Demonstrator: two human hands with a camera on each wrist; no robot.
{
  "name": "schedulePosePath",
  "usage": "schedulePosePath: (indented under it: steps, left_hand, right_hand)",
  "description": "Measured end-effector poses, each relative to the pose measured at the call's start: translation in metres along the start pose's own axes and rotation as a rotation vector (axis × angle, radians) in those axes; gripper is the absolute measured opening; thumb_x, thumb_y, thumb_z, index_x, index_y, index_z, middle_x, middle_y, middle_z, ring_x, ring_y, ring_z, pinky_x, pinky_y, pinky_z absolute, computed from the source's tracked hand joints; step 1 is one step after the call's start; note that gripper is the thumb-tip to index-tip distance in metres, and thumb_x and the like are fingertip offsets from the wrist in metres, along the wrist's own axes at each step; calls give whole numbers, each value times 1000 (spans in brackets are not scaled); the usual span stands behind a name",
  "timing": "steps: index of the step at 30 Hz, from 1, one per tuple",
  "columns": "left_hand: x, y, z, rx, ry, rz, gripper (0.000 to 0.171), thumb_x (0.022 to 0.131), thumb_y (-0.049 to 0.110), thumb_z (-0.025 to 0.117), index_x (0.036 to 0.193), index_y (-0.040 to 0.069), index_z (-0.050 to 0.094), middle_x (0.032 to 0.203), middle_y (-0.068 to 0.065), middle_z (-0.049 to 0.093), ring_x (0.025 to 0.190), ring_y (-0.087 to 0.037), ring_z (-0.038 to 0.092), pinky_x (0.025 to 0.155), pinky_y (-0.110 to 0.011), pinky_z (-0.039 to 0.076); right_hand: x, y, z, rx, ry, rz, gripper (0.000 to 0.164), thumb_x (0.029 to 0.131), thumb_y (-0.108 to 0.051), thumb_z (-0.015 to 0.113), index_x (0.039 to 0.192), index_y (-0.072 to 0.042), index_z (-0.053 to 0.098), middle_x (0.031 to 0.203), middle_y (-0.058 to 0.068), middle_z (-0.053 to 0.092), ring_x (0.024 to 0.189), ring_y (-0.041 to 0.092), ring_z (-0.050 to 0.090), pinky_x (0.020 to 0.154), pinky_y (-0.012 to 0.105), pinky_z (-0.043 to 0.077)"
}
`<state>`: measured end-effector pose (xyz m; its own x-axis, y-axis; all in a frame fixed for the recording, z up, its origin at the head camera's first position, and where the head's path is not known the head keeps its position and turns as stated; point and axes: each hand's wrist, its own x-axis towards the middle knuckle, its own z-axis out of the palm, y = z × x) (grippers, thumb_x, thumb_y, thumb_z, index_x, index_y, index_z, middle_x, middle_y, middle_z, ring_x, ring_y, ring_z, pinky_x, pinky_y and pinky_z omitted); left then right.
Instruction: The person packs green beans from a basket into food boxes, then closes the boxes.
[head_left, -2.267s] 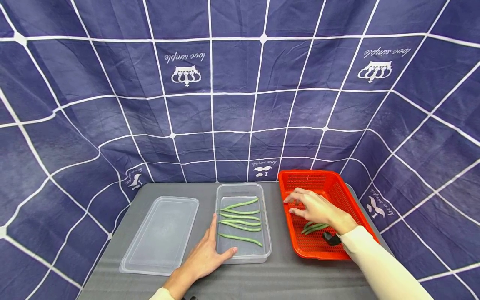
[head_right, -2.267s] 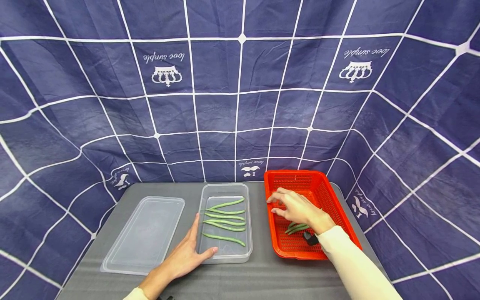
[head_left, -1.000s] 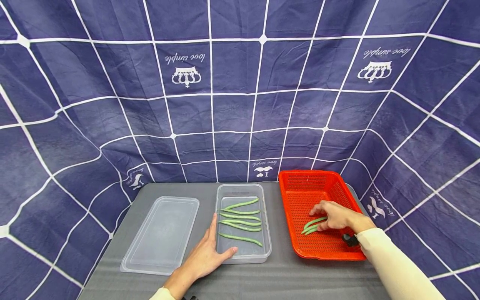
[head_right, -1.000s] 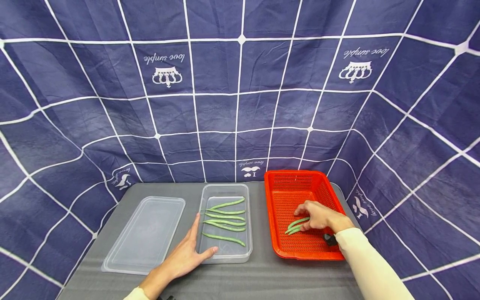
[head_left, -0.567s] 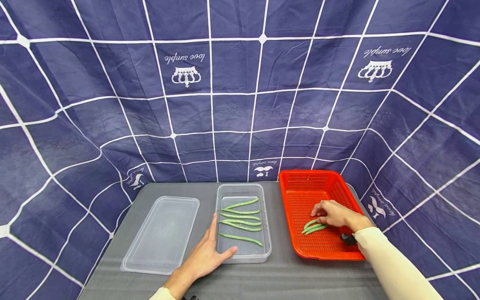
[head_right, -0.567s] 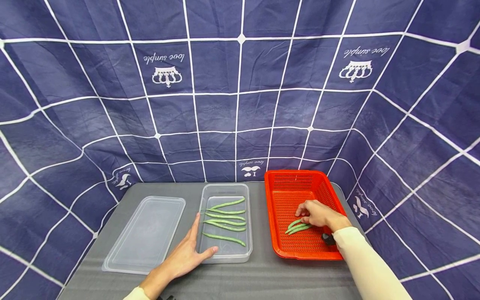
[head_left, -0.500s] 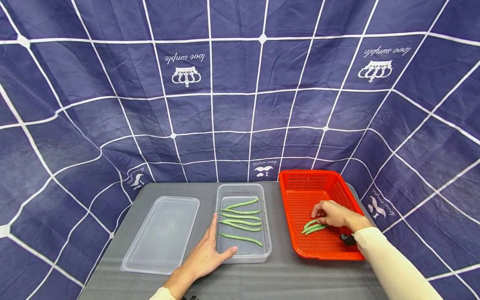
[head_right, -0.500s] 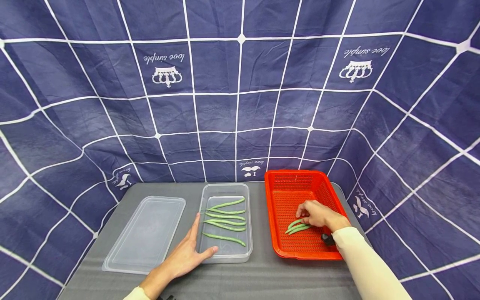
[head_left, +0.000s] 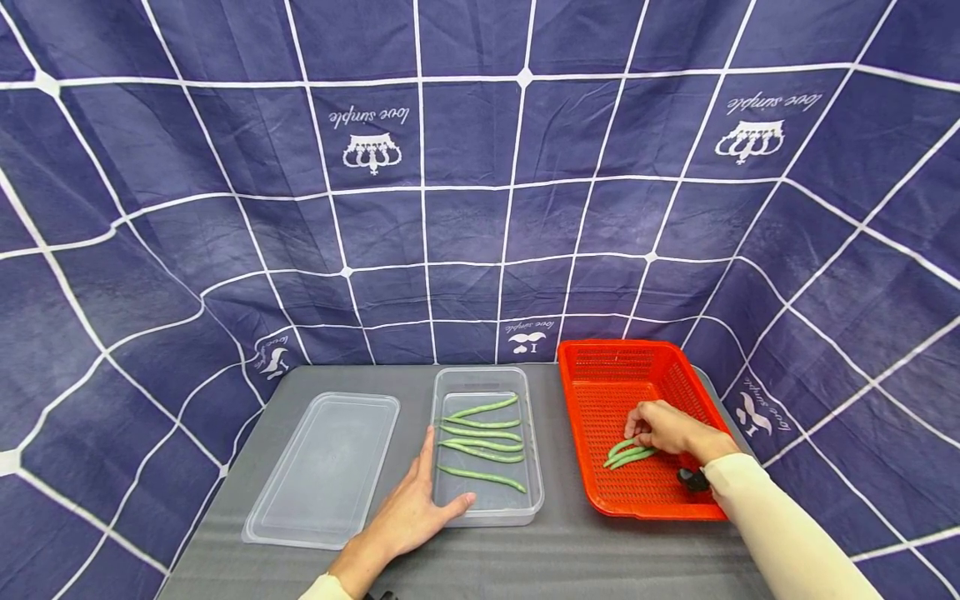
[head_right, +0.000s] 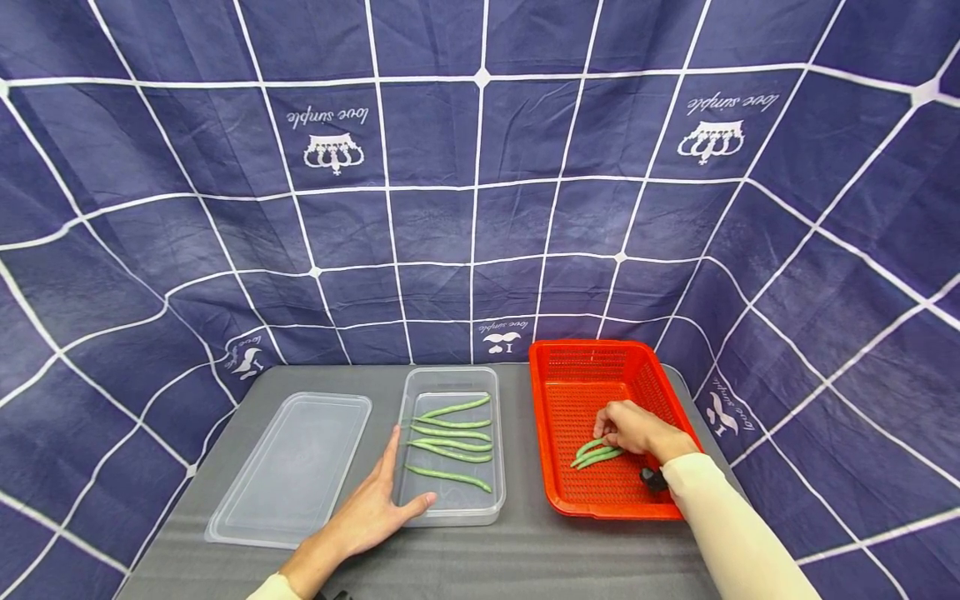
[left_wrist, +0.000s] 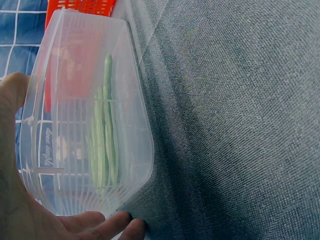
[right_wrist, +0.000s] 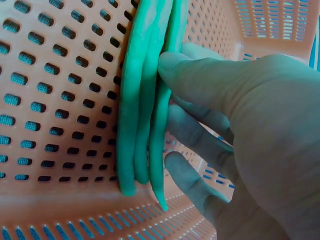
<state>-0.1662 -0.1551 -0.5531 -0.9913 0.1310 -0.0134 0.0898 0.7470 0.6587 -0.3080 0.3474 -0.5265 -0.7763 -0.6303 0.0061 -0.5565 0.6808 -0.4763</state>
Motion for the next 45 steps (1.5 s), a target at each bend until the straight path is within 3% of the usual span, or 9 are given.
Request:
schedulePosePath:
  steps: [3, 9, 25, 45]
  left_hand:
    - [0, 0, -1, -4, -2, -2, 136, 94, 71, 88, 190, 19, 6, 175, -30, 54, 145, -58, 68, 110, -73, 59]
    - [-1, 1, 0, -2, -11, -14, 137, 94, 73, 87, 190, 20, 5, 176, -29, 53, 146, -57, 68, 111, -73, 59]
    - [-1, 0, -1, -2, -9, -7, 137, 94, 72, 87, 190, 18, 5, 177, -30, 52, 148, -58, 66, 110, -74, 59]
    - [-3, 3, -5, -9, -13, -12, 138, 94, 70, 88, 190, 18, 3, 177, -30, 52, 148, -58, 66, 112, -74, 58]
  right_hand:
    - [1, 1, 0, 2, 3, -13, 23, 88, 10, 84, 91, -13, 79, 82, -10, 73, 77, -5, 60, 69, 21, 53]
    - [1, -5, -1, -13, -23, 52, 23, 93, 6, 87, 91, -15, 78, 83, -10, 72, 78, -4, 59, 72, 22, 52]
    - [2, -5, -3, -24, 46, -16, 27, 94, 11, 84, 92, -14, 75, 83, -8, 72, 77, -2, 60, 71, 21, 51]
    - [4, -16, -9, -48, 118, -15, 25, 98, 6, 84, 99, -17, 75, 88, -8, 76, 83, -2, 65, 78, 26, 57]
